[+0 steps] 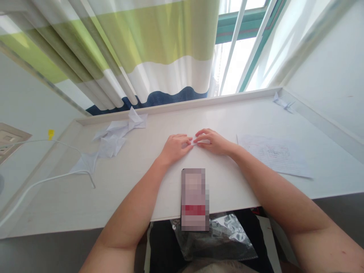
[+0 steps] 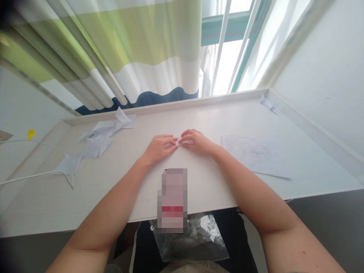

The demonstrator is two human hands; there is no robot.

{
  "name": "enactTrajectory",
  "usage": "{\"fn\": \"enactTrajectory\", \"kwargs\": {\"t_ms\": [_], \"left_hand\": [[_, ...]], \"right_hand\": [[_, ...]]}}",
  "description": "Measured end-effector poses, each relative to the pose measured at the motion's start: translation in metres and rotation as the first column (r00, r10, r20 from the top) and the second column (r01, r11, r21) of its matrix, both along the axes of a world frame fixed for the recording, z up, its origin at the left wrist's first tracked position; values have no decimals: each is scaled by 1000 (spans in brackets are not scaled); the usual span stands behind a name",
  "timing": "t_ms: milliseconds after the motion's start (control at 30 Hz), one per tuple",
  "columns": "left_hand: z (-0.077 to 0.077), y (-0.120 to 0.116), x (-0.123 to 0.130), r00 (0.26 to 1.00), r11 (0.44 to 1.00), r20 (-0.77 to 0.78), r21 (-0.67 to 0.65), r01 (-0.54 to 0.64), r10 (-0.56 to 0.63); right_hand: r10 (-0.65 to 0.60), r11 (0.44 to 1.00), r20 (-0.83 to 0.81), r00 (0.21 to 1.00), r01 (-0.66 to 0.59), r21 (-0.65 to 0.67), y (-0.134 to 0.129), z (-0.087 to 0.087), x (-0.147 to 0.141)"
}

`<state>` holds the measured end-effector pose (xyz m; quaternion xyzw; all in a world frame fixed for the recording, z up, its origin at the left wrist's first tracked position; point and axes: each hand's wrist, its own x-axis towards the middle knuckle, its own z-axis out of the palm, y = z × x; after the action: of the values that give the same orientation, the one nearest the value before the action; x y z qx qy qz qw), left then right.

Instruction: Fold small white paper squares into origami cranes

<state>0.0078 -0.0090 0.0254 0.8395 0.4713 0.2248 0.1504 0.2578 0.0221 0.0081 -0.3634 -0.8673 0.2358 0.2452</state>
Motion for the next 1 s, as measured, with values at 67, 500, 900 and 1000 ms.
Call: {"fn": "enactTrajectory", "kwargs": {"t_ms": [67,500,900,1000], "left_hand": [[0,0,-1,999,1000,31,-12,11,-11],[1,-3,-4,996,998,79,-45,34,-31],[0,0,1,995,999,94,-46,-4,8],[-1,0,0,996,999,91,-38,21,-17]], "right_hand": [[8,1000,-4,1000,-8,11,-1,0,1],[-13,1000,-46,999,14,23,-1,1,-2],[15,999,-50,999,-13,51,0,-1,-3],[5,999,-23,1000,-4,50,0,-2,-3]]}}
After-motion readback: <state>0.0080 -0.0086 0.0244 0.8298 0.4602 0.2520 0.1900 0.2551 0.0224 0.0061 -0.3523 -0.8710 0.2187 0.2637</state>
